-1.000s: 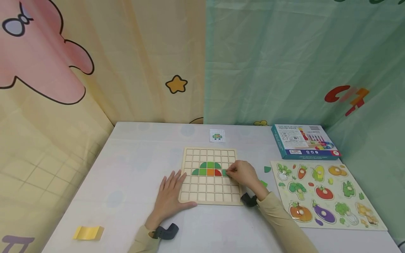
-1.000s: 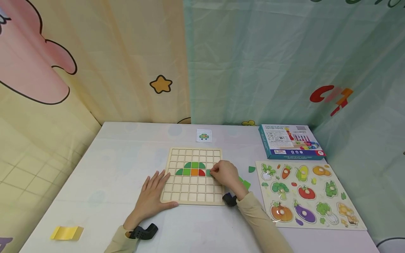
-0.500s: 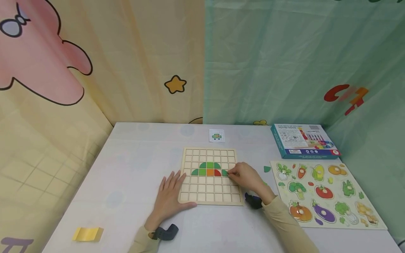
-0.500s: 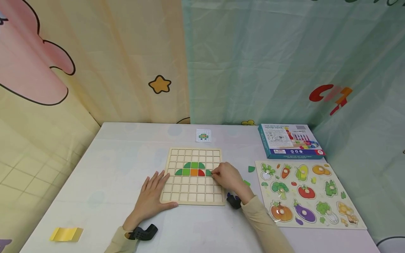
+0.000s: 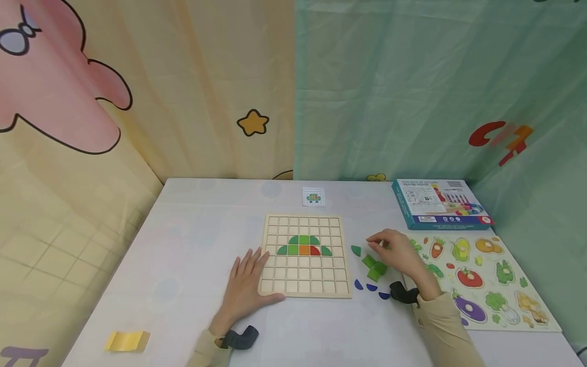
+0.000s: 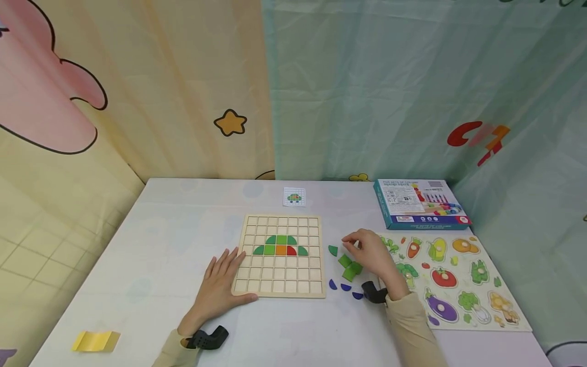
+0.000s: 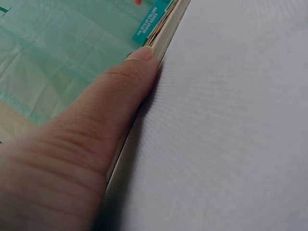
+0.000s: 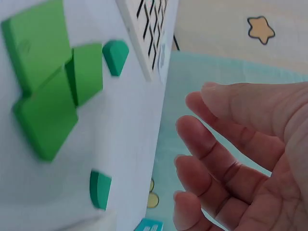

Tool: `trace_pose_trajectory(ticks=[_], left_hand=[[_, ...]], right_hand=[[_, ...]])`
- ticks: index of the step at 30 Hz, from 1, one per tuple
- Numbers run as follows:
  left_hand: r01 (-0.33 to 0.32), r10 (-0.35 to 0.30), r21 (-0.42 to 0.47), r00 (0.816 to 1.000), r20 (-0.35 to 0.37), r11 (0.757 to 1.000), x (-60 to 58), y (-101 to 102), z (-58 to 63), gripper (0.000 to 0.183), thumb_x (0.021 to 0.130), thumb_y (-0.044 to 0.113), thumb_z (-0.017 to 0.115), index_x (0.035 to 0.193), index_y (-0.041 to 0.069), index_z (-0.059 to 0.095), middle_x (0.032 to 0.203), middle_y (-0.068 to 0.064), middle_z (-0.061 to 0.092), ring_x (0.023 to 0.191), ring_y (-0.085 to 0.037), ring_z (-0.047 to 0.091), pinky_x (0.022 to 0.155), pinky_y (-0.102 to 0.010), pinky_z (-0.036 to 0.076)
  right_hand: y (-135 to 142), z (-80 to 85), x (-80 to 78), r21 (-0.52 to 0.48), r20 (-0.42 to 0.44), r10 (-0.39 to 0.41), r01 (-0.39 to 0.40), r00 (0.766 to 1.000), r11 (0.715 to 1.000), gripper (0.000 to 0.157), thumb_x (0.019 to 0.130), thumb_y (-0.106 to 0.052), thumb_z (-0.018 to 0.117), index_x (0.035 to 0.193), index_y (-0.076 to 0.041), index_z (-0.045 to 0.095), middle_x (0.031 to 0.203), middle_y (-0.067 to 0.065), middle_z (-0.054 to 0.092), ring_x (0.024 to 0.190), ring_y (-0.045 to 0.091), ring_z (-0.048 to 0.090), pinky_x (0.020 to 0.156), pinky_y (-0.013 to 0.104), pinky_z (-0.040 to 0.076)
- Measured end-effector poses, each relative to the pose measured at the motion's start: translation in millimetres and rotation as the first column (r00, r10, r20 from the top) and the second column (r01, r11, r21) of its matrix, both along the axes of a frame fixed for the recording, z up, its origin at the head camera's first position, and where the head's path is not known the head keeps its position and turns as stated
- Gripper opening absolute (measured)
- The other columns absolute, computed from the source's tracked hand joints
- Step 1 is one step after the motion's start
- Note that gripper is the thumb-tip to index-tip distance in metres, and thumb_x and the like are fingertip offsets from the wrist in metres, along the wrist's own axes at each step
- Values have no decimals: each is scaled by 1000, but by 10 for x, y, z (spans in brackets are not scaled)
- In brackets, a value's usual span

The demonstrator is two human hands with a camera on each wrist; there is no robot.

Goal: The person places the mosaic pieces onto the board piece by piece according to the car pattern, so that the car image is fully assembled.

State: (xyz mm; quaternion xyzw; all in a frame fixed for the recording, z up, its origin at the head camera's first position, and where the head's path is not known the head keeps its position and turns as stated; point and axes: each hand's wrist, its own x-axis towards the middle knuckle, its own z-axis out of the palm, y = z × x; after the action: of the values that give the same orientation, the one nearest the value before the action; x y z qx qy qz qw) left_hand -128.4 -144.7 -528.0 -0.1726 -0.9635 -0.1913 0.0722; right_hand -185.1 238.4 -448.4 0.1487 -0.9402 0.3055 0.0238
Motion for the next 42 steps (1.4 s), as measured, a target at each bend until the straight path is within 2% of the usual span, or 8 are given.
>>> trace_pose_trajectory(ticks=[6, 15, 21, 29, 34, 42], left_hand=[[-4, 4, 4, 1000, -2, 1000, 3, -5, 6, 111, 68, 81, 56, 149, 11, 31, 154, -10, 24, 142, -30, 12, 112, -50, 4], [-1, 1, 3, 1000, 4, 1000, 7, 5, 19, 111, 68, 81, 56, 149, 11, 30, 155, -10, 23, 142, -30, 11, 112, -49, 3], [1, -1, 10, 1000, -7, 1000, 11, 4, 29, 110, 68, 80, 58, 149, 10, 31, 154, -11, 24, 142, -31, 12, 112, -49, 3], [-1, 1, 9, 1000, 5, 1000, 15, 7, 33, 109, 68, 79, 58, 149, 11, 30, 154, -10, 23, 142, -30, 11, 112, -48, 3], [-3, 3, 16, 1000, 0, 1000, 14, 13, 41, 108, 68, 76, 61, 149, 10, 32, 154, -11, 25, 142, -31, 12, 112, -49, 4], [-2, 2, 0, 1000, 4, 1000, 5, 12, 23, 109, 68, 79, 58, 149, 11, 31, 154, -10, 24, 142, -30, 11, 112, -49, 4]], right_hand=[[103, -9, 14, 20, 28, -57, 56, 998, 998, 12, 87, -11, 69, 96, -5, 73, 80, -1, 59, 70, 18, 47, 55, 28, 39], [-28, -148, -57, 34, 133, -47, 43, 990, 998, 16, 84, -15, 72, 96, -5, 72, 78, 0, 58, 65, 17, 48, 55, 30, 42], [-128, -205, -107, 70, 120, -29, 20, 992, 997, 21, 81, -19, 75, 96, -5, 73, 81, 1, 60, 65, 15, 49, 55, 29, 43], [-226, -216, -128, 111, 138, -81, 66, 987, 992, 22, 78, -20, 78, 93, -5, 73, 81, 2, 62, 68, 16, 52, 57, 29, 45], [-247, -221, -120, 64, 138, -78, 70, 987, 996, 17, 77, -16, 79, 86, -7, 67, 77, 1, 58, 64, 16, 50, 52, 29, 44], [-286, -258, -81, -22, 82, -75, 77, 994, 997, 20, 77, -8, 78, 78, -7, 58, 68, 0, 55, 58, 14, 48, 49, 27, 41]])
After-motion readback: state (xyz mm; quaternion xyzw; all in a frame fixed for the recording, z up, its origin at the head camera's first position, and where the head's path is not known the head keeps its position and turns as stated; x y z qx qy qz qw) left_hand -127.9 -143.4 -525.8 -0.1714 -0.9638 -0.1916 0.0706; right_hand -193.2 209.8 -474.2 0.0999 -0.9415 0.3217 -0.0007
